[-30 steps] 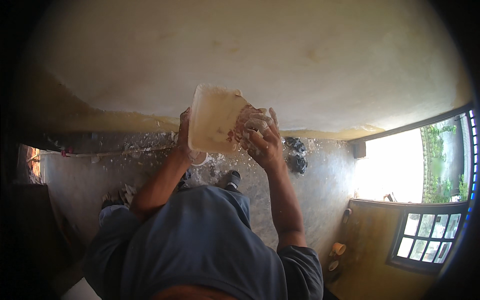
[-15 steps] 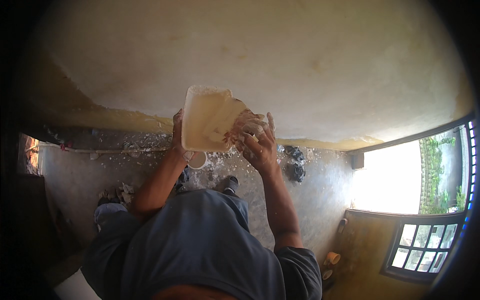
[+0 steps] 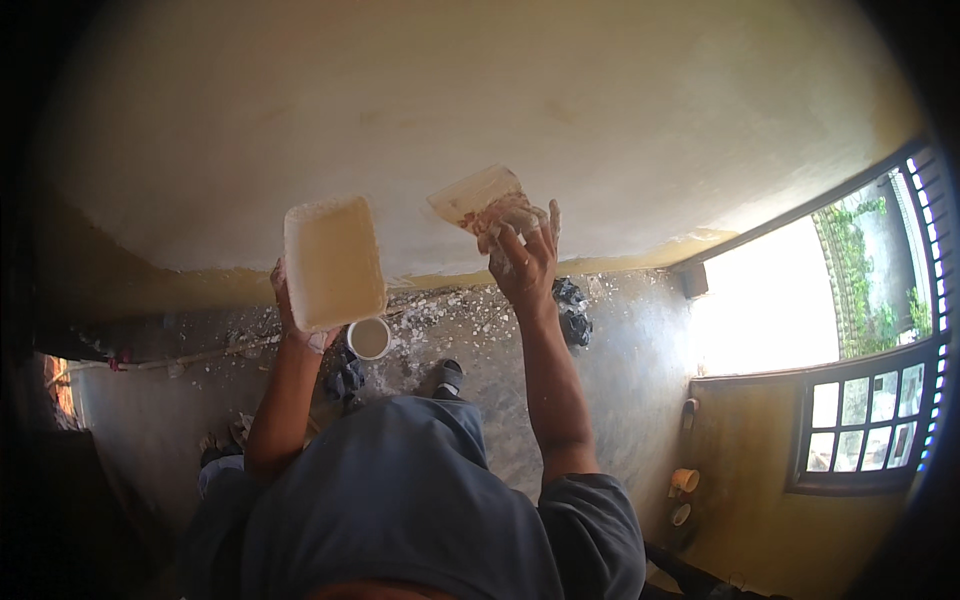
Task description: The person applies filler to a wall using a putty knife, dipping the tool into a small plastic container of paste and spreading it across the wall surface to patch holes.
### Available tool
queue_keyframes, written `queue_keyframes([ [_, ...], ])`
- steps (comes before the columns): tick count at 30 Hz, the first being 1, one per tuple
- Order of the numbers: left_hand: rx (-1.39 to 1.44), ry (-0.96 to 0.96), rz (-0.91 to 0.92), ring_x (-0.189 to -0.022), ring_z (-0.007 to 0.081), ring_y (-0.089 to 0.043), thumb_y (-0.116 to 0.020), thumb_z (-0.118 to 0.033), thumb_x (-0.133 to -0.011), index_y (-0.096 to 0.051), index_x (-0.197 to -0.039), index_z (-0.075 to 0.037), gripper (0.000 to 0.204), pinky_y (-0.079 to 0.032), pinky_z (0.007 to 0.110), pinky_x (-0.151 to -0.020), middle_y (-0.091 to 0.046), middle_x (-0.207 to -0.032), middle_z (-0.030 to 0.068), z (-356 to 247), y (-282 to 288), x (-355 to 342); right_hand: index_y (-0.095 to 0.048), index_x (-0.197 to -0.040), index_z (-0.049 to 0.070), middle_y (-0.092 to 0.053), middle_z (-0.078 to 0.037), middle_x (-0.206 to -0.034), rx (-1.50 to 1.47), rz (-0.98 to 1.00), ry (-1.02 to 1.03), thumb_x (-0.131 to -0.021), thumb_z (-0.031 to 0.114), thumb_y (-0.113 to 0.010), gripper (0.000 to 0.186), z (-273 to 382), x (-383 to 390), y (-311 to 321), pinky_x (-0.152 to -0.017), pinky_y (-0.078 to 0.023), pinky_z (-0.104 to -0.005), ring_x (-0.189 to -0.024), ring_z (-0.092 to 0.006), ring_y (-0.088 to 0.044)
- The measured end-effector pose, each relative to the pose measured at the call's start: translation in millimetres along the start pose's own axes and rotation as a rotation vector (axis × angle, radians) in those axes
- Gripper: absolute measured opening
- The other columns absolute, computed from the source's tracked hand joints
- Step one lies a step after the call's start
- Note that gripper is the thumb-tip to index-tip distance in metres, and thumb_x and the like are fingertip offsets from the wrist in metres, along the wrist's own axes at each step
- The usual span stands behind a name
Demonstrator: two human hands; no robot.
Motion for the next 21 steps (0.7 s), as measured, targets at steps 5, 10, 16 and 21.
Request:
queue_keyframes([
  [5,0.004,-0.051,-0.018,-0.111,0.0278,-0.062,-0.037,-0.045,-0.101,-0.054,-0.133,-0.010,0.050,-0.054,0.045,-0.092,-0.061,-0.126,0.0087,-2.4,-6.1,14.4,-0.064,-0.100,0.008,-0.064,-0.011,-0.103,0.237,-0.098,0.009,-0.072,0.000,-0.071,0.029,-69.1,-11.9,10.2,-0.108,-0.038,-0.0599,-0.100,-0.0341,-0.062],
  [10,-0.023,-0.101,-0.071,-0.118,0.0294,-0.060,-0.040,-0.046,-0.100,-0.049,-0.139,-0.011,0.053,-0.052,0.048,-0.097,-0.058,-0.133,0.0099,-0.7,6.4,25.9,-0.063,-0.102,0.009,-0.064,-0.012,-0.107,0.368,-0.036,-0.057,-0.071,0.000,-0.071,0.033,-123.5,7.4,-3.5,-0.108,-0.037,-0.0601,-0.102,-0.0357,-0.060],
  [16,-0.736,-0.349,-0.097,-0.120,0.0299,-0.058,-0.039,-0.050,-0.100,-0.047,-0.142,-0.013,0.056,-0.051,0.048,-0.098,-0.056,-0.136,0.0094,-8.7,35.9,45.3,-0.061,-0.106,0.010,-0.063,-0.011,-0.109,0.320,0.026,-0.078,-0.073,0.003,-0.072,0.036,-133.1,61.0,-36.7,-0.109,-0.036,-0.0610,-0.104,-0.0345,-0.059],
  [21,-0.075,-0.189,-0.095,-0.126,0.0315,-0.053,-0.045,-0.057,-0.096,-0.041,-0.146,-0.012,0.067,-0.047,0.052,-0.102,-0.050,-0.142,0.0117,-3.0,50.4,50.7,-0.065,-0.089,0.018,-0.061,-0.001,-0.102,0.277,0.089,-0.099,-0.076,0.007,-0.074,0.019,-115.0,71.8,-52.4,-0.111,-0.035,-0.0606,-0.100,-0.0250,-0.060],
])
Point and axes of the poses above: each hand's wrist, its own x-axis away from the middle knuckle, its own y-axis out of the back of the hand, z = x × y, the point moved 6 cm from there along -x, towards the middle knuckle
